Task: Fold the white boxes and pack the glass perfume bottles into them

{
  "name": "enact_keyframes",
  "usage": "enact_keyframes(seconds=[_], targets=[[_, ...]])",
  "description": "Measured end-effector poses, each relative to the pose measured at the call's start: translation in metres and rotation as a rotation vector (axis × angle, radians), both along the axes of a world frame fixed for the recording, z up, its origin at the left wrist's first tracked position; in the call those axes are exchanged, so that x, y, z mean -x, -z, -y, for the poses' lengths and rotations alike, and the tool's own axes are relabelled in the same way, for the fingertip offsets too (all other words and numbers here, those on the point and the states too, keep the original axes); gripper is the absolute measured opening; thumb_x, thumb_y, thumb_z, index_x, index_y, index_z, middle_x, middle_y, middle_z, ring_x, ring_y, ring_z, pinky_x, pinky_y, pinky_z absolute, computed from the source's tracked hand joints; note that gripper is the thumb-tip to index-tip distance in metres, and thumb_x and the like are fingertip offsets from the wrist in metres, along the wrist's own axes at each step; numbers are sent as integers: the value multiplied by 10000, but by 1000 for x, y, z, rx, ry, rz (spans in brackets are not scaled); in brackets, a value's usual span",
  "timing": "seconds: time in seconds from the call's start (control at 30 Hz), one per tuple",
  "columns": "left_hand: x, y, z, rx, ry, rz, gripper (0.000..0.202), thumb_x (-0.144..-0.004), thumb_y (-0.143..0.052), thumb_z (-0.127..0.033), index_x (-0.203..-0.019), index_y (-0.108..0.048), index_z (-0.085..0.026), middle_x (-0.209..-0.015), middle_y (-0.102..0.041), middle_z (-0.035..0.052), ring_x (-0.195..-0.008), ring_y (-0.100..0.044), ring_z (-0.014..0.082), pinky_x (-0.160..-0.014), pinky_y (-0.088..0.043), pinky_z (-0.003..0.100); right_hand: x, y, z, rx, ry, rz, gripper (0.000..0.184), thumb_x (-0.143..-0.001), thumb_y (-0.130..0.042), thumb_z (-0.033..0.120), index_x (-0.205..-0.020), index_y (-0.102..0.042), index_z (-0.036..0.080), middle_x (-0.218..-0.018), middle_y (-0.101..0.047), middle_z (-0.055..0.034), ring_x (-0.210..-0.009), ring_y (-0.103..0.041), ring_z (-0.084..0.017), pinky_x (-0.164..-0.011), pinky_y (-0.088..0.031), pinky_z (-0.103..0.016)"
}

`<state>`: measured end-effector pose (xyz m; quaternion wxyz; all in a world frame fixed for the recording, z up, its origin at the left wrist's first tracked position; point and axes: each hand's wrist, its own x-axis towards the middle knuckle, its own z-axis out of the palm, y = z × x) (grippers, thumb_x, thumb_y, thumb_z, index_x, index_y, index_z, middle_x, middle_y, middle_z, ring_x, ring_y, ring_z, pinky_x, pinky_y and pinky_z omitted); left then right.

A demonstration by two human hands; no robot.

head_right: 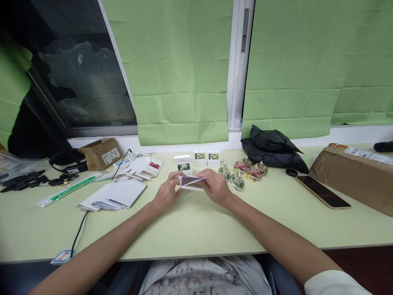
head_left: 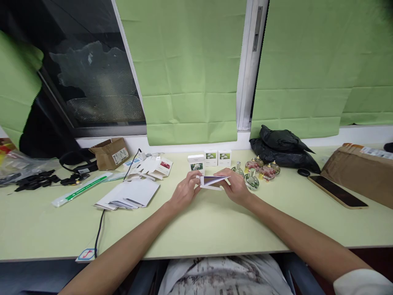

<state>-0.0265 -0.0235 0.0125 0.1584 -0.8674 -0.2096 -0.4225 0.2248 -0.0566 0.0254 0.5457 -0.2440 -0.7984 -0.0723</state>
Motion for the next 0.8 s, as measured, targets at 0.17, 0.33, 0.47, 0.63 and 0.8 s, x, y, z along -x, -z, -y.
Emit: enact_keyframes(seconds=[0.17, 0.33, 0.47, 0.63, 0.8], targets=[[-2, 1, 0, 19, 0, 28, 196, -1018, -564, -185, -1137, -415, -230, -1257, -583, 123, -1044, -700, 209, -713, -567, 314, -1, 2, -3, -21, -10, 11, 215, -1051, -517, 219, -1234, -614, 277, -1062, -753, -75, -964, -721, -230, -795, -594, -397], [-3, 0, 1, -18, -35, 18, 187, -1016, -560, -178, -1140, -430, -232, -1257, -592, 121, -1121, -671, 238, -830, -563, 382, -2, 6, -4, 2, 1, 20, 220, -1051, -511, 222, -1236, -619, 274, -1075, -757, -77, -970, -727, -233, -808, -599, -402], [-4, -3, 3, -53, -99, -6, 209, -1005, -548, -139, -1168, -442, -217, -1226, -620, 137, -1172, -643, 269, -873, -530, 415, -2, 6, -4, -31, -3, 65, 250, -1038, -538, 201, -1268, -605, 272, -1075, -761, -79, -986, -724, -238, -809, -598, -400], [-2, -4, 3, 43, -76, 40, 215, -994, -547, -136, -1169, -457, -223, -1201, -612, 118, -1153, -639, 255, -864, -545, 399, 1, 3, 0, 14, 25, 39, 198, -1051, -542, 264, -1232, -624, 264, -1022, -759, -77, -926, -732, -237, -742, -584, -374], [2, 3, -1, 133, -66, 35, 161, -1009, -520, -171, -1142, -454, -234, -1227, -566, 101, -1035, -672, 210, -640, -538, 276, 1, 6, 0, 46, 70, 20, 148, -1055, -550, 282, -1177, -625, 247, -964, -746, -57, -783, -711, -201, -640, -527, -312]])
